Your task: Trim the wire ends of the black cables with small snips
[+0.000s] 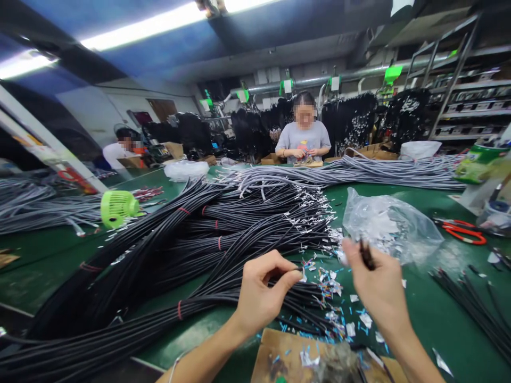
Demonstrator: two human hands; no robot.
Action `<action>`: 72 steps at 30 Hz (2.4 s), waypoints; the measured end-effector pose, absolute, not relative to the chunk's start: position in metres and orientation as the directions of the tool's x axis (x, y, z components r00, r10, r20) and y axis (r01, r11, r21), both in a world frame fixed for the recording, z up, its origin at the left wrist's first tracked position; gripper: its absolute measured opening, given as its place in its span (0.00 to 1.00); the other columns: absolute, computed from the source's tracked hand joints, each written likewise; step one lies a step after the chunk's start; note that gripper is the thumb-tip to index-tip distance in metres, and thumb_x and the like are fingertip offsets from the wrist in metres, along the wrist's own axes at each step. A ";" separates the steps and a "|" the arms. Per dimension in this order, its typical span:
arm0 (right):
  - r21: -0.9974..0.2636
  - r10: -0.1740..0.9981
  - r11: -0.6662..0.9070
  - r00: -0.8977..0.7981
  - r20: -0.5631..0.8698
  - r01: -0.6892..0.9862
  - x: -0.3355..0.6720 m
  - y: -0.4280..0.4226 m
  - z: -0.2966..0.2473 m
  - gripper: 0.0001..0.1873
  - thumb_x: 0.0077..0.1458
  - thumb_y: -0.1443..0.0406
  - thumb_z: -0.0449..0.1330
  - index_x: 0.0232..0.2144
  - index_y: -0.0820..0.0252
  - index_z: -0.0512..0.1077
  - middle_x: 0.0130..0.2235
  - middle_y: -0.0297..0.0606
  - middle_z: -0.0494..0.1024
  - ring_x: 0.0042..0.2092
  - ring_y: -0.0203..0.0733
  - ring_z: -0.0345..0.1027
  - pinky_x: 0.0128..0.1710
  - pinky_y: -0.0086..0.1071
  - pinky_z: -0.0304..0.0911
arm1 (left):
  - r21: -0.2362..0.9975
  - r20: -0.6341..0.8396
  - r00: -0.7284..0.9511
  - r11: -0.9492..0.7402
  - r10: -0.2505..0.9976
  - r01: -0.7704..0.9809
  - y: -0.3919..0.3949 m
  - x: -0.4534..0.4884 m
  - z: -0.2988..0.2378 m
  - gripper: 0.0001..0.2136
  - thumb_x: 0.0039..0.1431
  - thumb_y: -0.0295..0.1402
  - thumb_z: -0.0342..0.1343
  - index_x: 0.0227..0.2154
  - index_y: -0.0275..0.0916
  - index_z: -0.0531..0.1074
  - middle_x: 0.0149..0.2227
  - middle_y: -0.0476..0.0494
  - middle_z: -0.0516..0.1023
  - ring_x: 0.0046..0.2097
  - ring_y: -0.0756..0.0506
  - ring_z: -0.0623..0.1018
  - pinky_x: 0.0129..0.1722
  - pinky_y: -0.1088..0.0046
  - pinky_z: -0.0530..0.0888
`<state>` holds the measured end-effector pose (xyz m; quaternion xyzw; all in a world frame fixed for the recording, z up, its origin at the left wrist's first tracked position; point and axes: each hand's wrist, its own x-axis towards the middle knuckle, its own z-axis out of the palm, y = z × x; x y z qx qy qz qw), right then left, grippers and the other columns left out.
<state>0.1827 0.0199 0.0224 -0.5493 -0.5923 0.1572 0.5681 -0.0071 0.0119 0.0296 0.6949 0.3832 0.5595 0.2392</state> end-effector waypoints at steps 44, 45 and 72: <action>-0.896 0.898 0.347 0.178 0.402 0.276 0.159 0.004 0.021 0.09 0.44 0.63 0.65 0.33 0.55 0.79 0.25 0.33 0.78 0.22 0.34 0.67 0.19 0.26 0.62 | 0.649 0.702 0.078 -0.681 0.708 0.339 0.009 -0.003 0.025 0.06 0.50 0.24 0.61 0.20 0.31 0.73 0.19 0.47 0.71 0.21 0.53 0.67 0.21 0.79 0.63; -0.923 0.919 0.315 0.170 0.355 0.222 0.158 0.005 0.021 0.09 0.44 0.62 0.65 0.32 0.55 0.79 0.25 0.33 0.79 0.23 0.34 0.68 0.19 0.25 0.63 | 0.651 0.704 0.075 -0.683 0.707 0.332 0.009 -0.002 0.025 0.06 0.50 0.24 0.61 0.20 0.31 0.73 0.19 0.46 0.71 0.21 0.53 0.67 0.21 0.79 0.63; -0.966 0.962 0.247 0.102 0.254 0.076 0.156 0.005 0.019 0.19 0.43 0.60 0.68 0.39 0.57 0.74 0.31 0.35 0.82 0.29 0.36 0.75 0.29 0.25 0.70 | 0.881 0.425 0.120 -0.440 0.897 0.172 0.013 -0.004 0.021 0.09 0.53 0.31 0.59 0.21 0.33 0.71 0.21 0.49 0.70 0.24 0.53 0.66 0.23 0.78 0.63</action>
